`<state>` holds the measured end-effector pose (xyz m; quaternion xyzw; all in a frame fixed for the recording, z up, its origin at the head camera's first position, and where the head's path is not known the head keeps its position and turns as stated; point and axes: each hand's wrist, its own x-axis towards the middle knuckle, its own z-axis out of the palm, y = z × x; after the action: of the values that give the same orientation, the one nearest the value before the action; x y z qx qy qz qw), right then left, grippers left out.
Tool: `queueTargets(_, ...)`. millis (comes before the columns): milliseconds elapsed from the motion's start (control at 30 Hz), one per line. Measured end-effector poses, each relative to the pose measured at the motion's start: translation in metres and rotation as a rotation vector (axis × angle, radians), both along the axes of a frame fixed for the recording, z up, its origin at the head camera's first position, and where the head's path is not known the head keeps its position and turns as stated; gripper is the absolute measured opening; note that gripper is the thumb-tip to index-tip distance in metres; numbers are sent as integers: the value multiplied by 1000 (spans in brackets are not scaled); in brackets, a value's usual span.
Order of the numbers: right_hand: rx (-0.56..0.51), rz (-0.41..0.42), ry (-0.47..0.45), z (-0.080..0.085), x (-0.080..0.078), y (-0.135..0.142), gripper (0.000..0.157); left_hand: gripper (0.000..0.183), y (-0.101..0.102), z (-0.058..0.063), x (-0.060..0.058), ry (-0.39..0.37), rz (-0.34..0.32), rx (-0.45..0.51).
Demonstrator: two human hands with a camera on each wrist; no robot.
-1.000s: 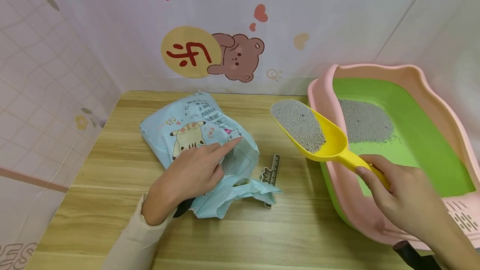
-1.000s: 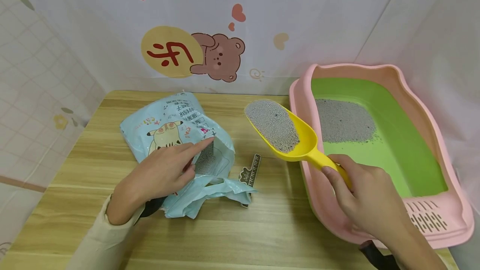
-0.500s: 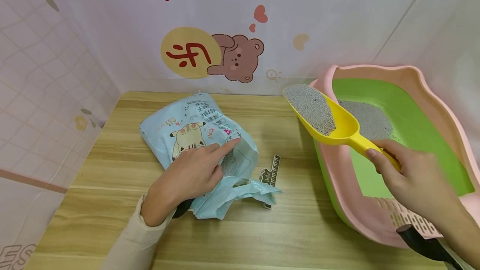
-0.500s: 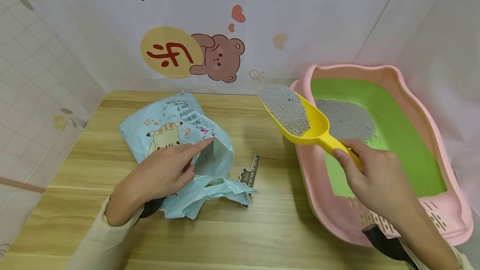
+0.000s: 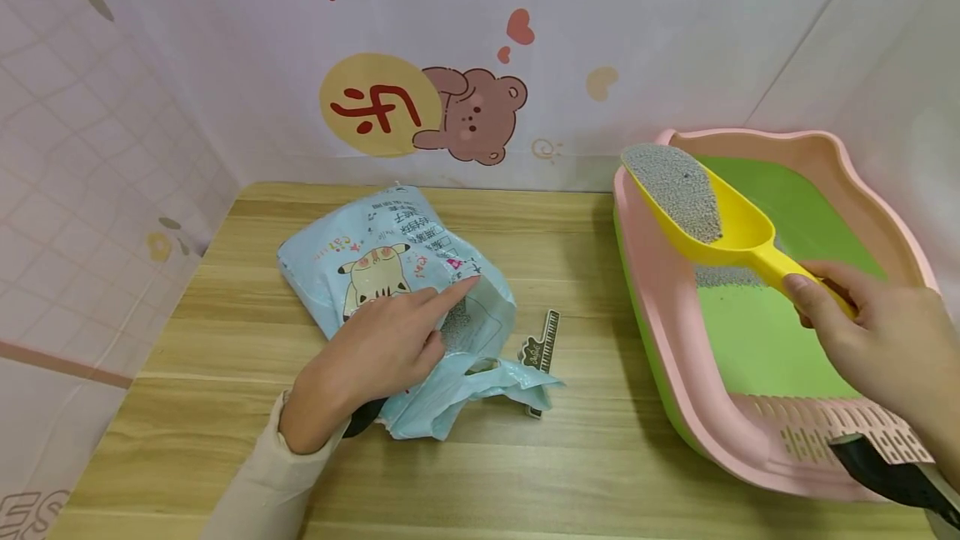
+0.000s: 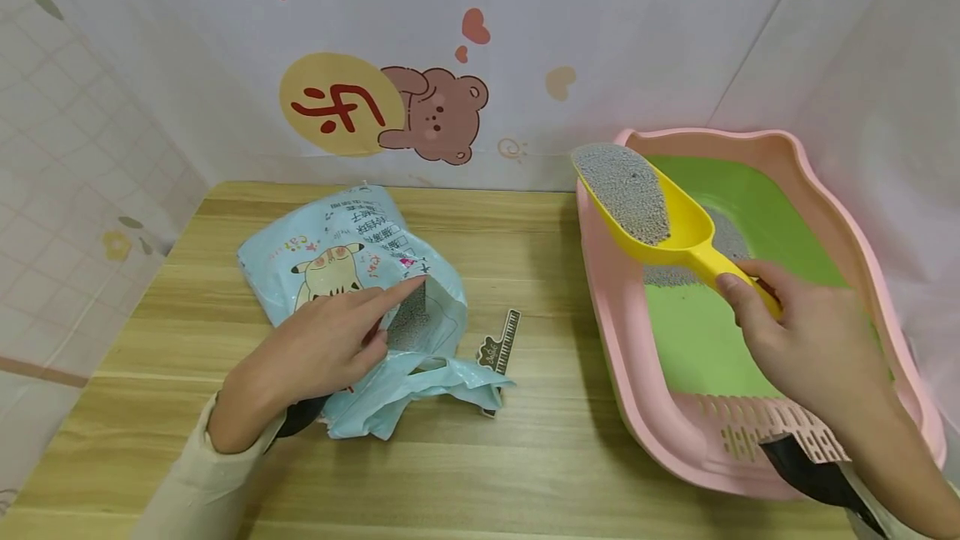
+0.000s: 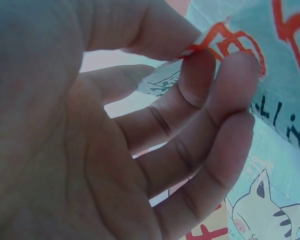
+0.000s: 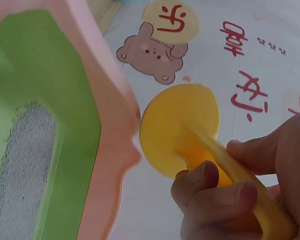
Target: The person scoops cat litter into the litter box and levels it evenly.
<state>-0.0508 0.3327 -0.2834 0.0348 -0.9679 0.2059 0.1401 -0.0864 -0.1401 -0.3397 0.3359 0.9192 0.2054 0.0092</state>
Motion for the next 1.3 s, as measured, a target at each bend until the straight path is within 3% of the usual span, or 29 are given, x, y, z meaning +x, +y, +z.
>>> queueTargets(200,-15,-68,-45,-4,-5,17,29,73,0,1,0,-3,1,3)
queueTargets(467,-111,-124,-88,-13,-13,41,38,74,0,0,1,-6,3,2)
queueTargets(733,-82,-169,-162,-19,-22,57,41,73,1,1,1,-6,7,-4)
queueTargets(900,-42,-166,-202,-24,-30,66,45,72,0,0,0,-6,8,-5)
queueTargets(1300,44,-60,-248,-47,-50,80,40,74,1,1,1,-28,12,-14)
